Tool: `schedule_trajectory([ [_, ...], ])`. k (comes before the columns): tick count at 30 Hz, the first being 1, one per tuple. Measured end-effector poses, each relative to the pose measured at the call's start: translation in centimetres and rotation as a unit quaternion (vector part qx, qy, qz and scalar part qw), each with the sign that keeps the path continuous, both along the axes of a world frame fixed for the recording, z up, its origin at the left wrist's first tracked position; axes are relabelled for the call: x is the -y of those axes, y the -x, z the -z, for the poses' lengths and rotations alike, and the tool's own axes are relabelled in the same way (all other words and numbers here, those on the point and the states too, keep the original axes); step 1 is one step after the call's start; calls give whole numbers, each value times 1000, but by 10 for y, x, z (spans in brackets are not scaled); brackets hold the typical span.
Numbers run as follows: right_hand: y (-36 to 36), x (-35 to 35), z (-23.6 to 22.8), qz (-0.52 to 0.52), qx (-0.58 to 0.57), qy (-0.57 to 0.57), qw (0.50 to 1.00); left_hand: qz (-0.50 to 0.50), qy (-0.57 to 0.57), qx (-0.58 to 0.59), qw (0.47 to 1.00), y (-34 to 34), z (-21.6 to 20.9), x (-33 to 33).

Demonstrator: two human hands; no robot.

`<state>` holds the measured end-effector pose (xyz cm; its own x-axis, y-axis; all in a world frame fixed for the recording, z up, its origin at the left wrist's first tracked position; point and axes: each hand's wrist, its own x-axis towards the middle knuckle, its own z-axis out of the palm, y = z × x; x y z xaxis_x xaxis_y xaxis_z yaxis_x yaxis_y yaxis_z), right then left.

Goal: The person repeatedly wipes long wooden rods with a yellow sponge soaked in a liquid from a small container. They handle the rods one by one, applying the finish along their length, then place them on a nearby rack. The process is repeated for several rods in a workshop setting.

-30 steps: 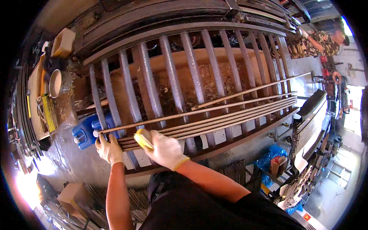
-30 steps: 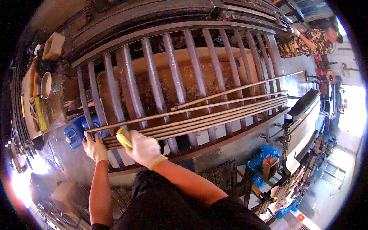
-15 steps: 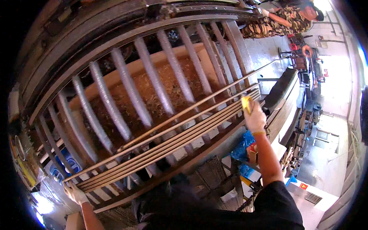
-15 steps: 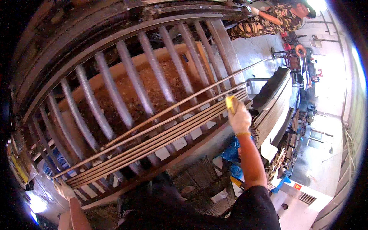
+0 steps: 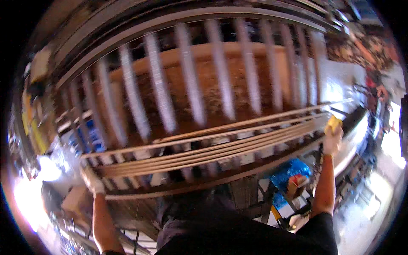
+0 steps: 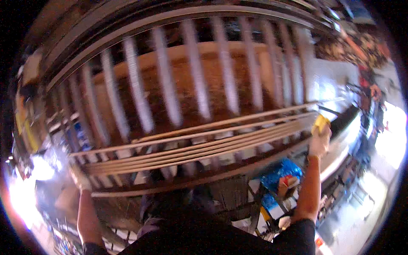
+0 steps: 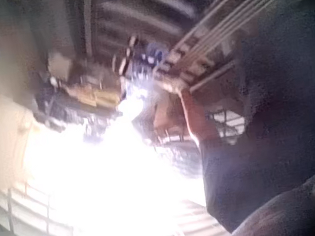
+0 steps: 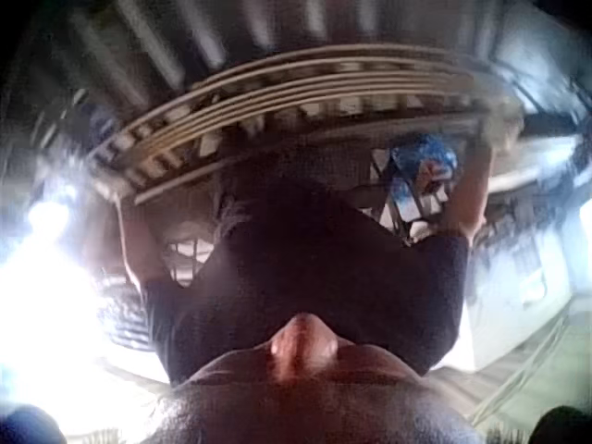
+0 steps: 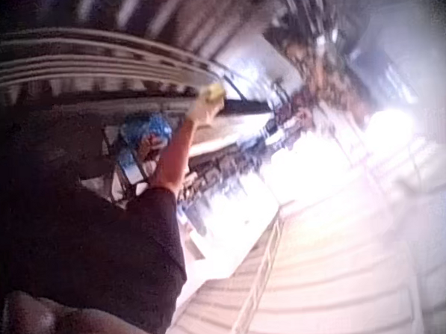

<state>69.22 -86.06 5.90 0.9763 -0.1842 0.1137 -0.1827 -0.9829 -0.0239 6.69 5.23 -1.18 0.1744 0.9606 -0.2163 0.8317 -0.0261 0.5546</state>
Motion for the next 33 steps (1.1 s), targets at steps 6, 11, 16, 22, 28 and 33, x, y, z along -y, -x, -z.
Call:
schedule_trajectory([
  [6,109,-152,-17,13,-96,-191,977,116,-155,-213,958,20,24,-21],
  [11,178,-253,-17,-32,-154,-187,970,67,-148,-231,959,-16,13,-27],
  [16,239,-335,-23,-49,-120,-155,979,48,-129,-225,965,-20,2,-14],
  [22,363,-492,-25,-160,-141,-218,952,46,-131,-228,964,-15,-6,-9],
  [28,453,-662,-23,-372,-195,-274,866,51,-116,-233,964,-10,-8,-18],
  [33,473,-728,-5,-402,-255,-260,840,83,-128,-220,963,-17,-9,-21],
])
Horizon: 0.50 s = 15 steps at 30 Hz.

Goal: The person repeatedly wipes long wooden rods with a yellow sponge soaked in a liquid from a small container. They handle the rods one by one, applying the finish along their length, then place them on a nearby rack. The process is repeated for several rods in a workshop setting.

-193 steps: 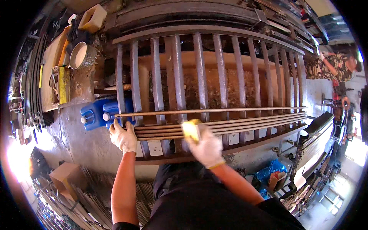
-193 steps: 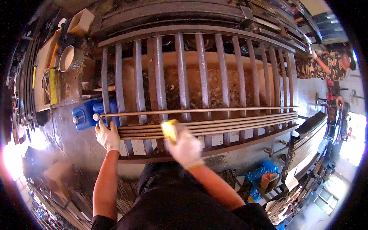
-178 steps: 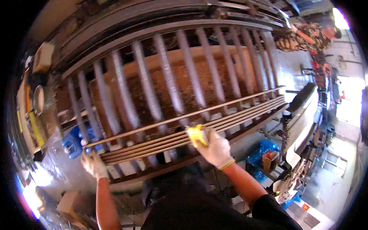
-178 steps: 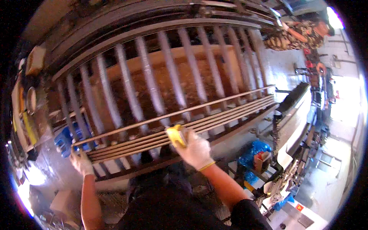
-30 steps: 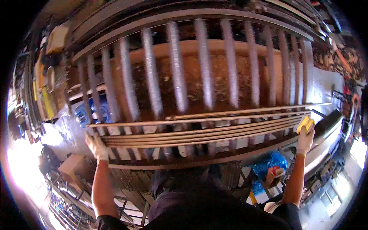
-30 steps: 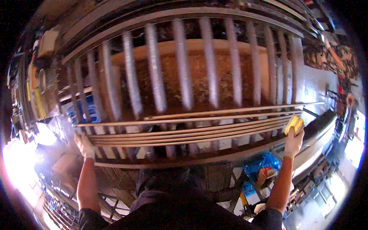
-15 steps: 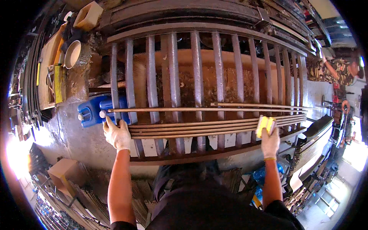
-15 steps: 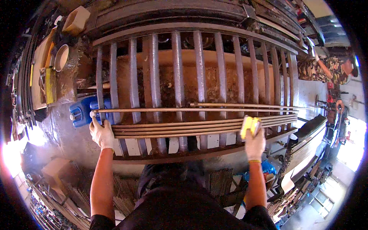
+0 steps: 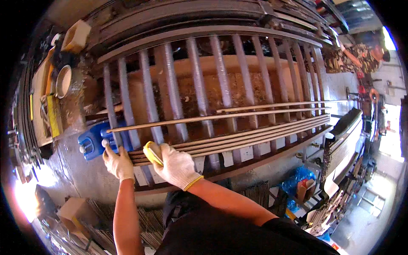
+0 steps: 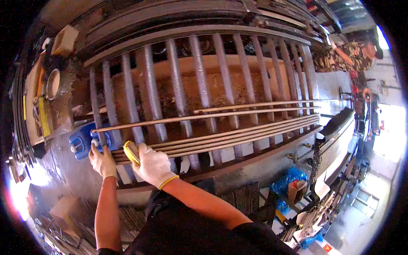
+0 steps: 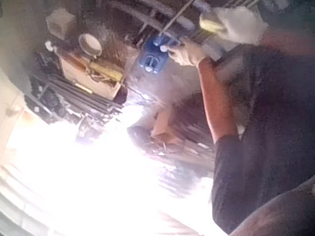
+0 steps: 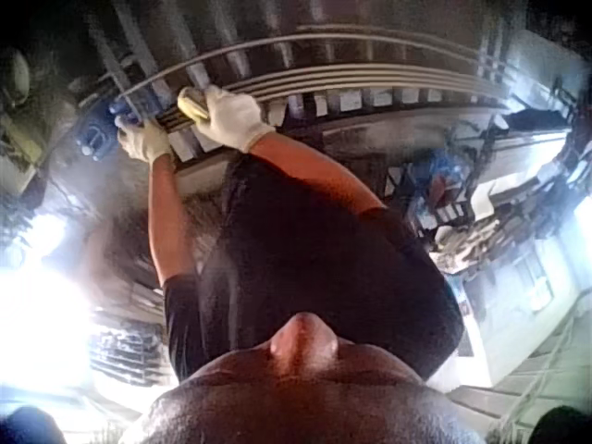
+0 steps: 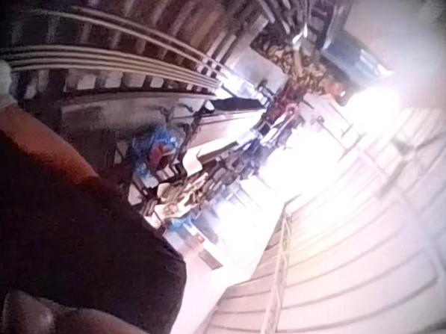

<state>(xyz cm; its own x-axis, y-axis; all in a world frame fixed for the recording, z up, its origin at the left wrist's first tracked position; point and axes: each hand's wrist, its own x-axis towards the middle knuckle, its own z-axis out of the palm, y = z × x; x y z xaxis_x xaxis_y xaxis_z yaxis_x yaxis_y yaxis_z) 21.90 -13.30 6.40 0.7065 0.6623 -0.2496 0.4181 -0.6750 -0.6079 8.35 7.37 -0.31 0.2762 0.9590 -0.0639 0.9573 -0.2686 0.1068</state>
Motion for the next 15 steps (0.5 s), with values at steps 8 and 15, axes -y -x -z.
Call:
schedule_trajectory([
  [8,-144,234,-38,137,19,79,987,8,14,16,1000,23,12,-9],
  [15,-302,511,-23,224,194,234,926,41,-16,-12,999,78,59,-49],
])
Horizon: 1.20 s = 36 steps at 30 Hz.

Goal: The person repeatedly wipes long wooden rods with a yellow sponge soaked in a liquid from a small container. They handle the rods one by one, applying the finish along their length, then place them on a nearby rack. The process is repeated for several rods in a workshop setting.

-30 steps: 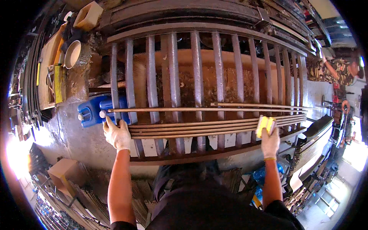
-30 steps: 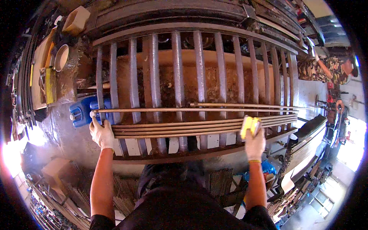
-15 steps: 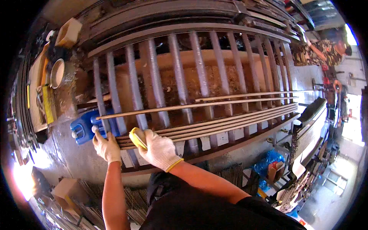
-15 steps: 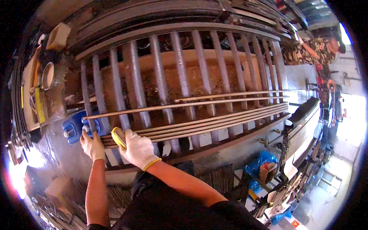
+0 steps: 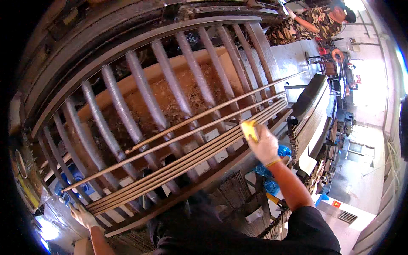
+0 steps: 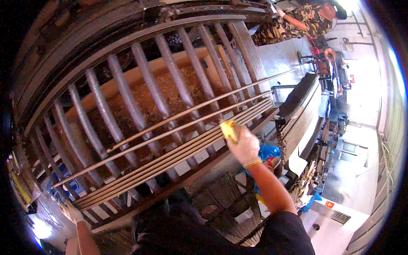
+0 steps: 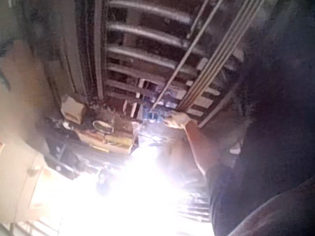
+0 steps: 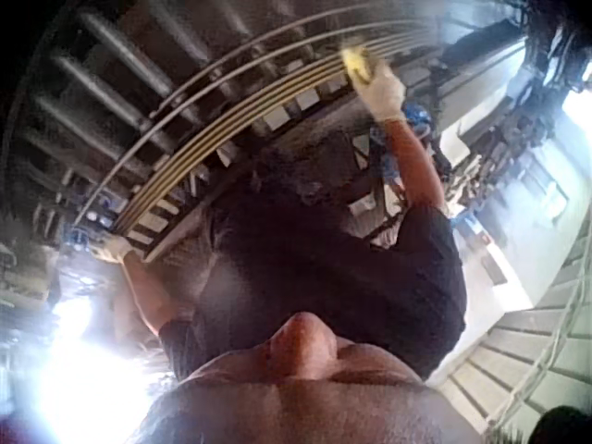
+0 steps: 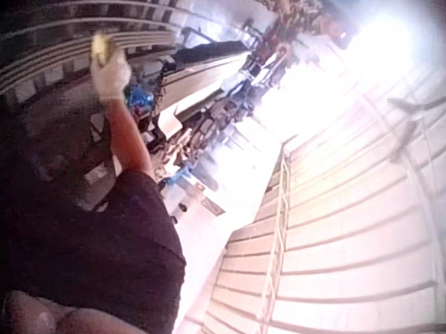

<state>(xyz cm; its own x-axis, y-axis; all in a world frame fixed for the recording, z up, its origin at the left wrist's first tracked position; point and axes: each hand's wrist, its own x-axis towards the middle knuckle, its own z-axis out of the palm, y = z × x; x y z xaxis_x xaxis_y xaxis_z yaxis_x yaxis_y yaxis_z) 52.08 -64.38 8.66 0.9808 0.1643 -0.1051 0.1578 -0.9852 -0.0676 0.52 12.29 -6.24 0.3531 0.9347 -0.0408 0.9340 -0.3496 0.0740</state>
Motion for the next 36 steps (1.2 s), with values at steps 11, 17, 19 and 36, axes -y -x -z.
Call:
schedule_trajectory([
  [11,-207,222,10,204,-26,183,961,-47,41,46,997,8,-7,-3],
  [17,-149,203,23,263,49,10,964,-89,140,181,969,-36,-50,62],
  [19,-112,172,27,213,73,-90,970,-85,83,94,988,-25,-38,60],
  [36,190,-295,5,3,-97,-193,976,-41,-10,-11,999,-89,-57,48],
])
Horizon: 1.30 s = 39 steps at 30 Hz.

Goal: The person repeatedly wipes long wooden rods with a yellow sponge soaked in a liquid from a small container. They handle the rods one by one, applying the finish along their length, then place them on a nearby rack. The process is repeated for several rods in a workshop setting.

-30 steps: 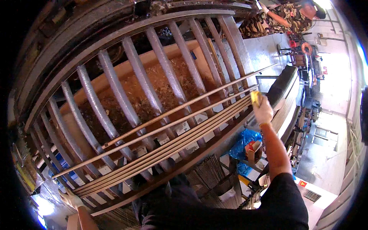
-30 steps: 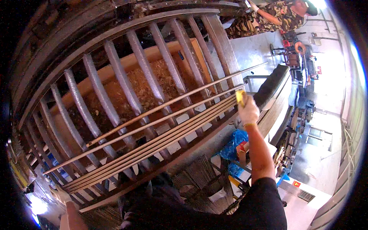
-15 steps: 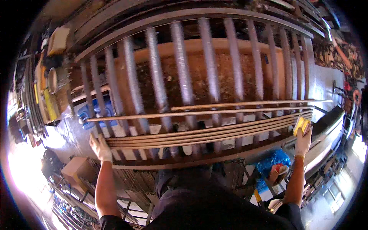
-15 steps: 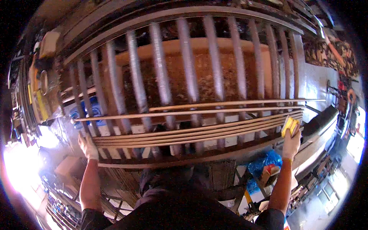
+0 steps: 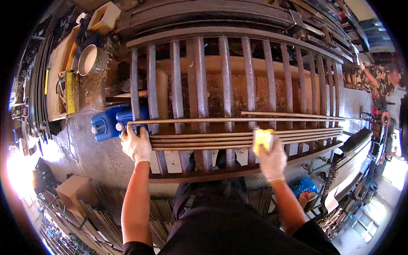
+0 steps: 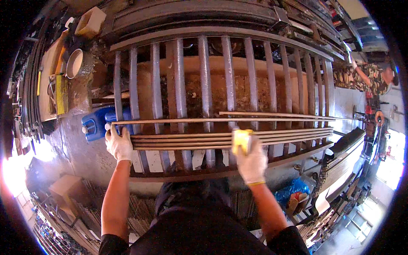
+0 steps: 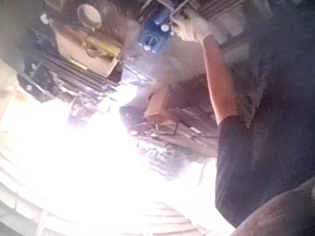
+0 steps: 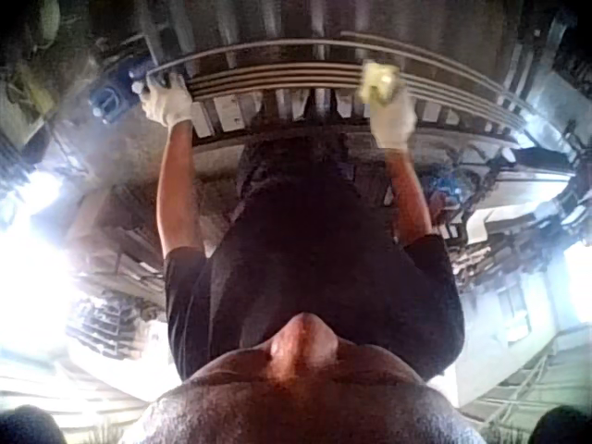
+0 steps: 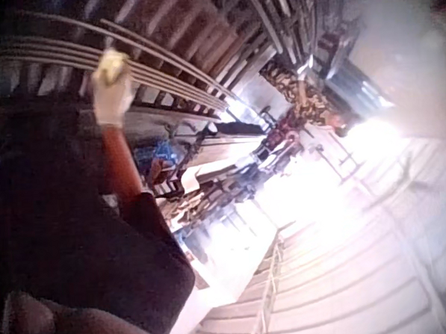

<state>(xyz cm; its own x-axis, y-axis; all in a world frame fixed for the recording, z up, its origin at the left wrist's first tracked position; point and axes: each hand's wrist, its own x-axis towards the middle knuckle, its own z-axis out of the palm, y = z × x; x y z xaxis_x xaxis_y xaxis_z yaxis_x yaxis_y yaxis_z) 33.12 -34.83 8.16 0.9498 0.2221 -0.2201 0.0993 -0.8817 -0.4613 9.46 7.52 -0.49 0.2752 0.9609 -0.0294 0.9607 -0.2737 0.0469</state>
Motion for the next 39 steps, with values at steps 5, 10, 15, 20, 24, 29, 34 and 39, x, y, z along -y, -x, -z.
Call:
schedule_trajectory([
  [5,80,-146,5,-147,-27,-86,985,-6,-3,7,1000,1,-4,-1],
  [10,110,-226,20,-212,-77,-101,969,0,18,10,1000,-6,-9,0],
  [15,46,-133,-5,-150,-78,-79,982,2,15,0,1000,-1,1,-1],
  [20,-72,62,-24,-55,-20,72,996,22,12,4,1000,23,19,-11],
  [24,-183,250,-14,-10,110,202,973,33,21,9,999,43,35,-27],
  [29,-318,428,1,117,97,352,923,-4,-16,-23,1000,51,46,-35],
  [34,-392,512,6,142,87,388,907,-64,-28,-4,998,39,39,-25],
  [39,-409,509,12,207,39,357,910,-83,33,88,992,75,40,-36],
])
